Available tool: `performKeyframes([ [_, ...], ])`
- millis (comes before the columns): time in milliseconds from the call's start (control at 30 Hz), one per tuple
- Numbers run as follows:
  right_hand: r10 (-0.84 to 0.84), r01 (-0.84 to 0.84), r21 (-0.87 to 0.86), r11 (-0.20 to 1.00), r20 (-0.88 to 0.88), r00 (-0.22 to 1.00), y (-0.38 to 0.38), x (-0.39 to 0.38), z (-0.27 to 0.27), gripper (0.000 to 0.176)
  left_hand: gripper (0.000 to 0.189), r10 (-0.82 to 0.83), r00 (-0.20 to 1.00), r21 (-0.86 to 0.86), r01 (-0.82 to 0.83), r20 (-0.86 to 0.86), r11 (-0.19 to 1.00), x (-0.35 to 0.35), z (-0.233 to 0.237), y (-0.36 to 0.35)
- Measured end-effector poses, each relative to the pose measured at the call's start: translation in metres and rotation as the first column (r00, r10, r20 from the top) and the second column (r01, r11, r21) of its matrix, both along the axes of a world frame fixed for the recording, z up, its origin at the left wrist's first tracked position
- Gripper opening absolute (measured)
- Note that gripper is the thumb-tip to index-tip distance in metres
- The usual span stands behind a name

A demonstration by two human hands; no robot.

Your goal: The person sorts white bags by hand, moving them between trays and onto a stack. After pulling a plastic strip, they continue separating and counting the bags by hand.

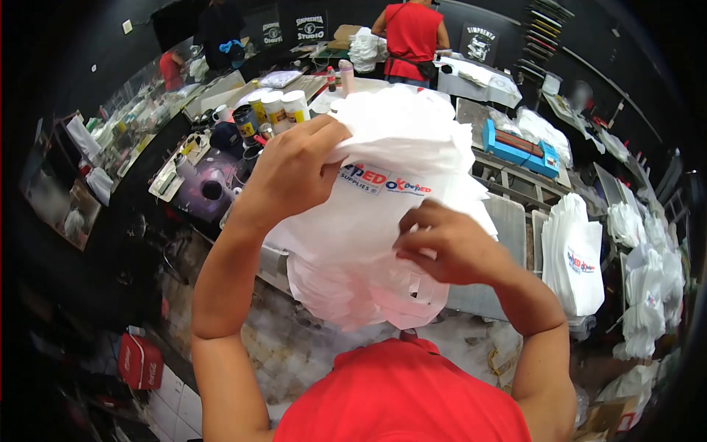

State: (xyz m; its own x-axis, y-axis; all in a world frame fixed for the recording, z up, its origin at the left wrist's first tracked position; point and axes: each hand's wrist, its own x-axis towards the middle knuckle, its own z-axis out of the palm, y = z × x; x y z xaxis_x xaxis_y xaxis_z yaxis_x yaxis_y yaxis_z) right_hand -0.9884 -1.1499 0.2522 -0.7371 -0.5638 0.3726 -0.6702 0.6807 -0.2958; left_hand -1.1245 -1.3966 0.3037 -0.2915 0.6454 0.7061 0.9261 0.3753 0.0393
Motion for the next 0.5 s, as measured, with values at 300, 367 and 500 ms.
performKeyframes([
  [300,-0.450,0.330,-0.367,0.870,-0.315,0.836,0.002,-0.046,0.047,0.015,0.030,-0.134,0.911,-0.090,0.182,0.390,0.979,0.003,-0.002,-0.023],
  [367,-0.482,0.374,-0.366,0.852,-0.271,0.833,0.002,-0.046,0.046,0.016,0.029,-0.051,0.951,-0.080,0.079,0.305,0.994,-0.003,-0.007,-0.014],
  [500,-0.323,0.252,-0.219,0.943,-0.404,0.856,0.014,-0.009,0.036,0.033,0.024,0.088,0.989,0.107,-0.101,0.122,0.989,-0.027,0.002,-0.004],
])
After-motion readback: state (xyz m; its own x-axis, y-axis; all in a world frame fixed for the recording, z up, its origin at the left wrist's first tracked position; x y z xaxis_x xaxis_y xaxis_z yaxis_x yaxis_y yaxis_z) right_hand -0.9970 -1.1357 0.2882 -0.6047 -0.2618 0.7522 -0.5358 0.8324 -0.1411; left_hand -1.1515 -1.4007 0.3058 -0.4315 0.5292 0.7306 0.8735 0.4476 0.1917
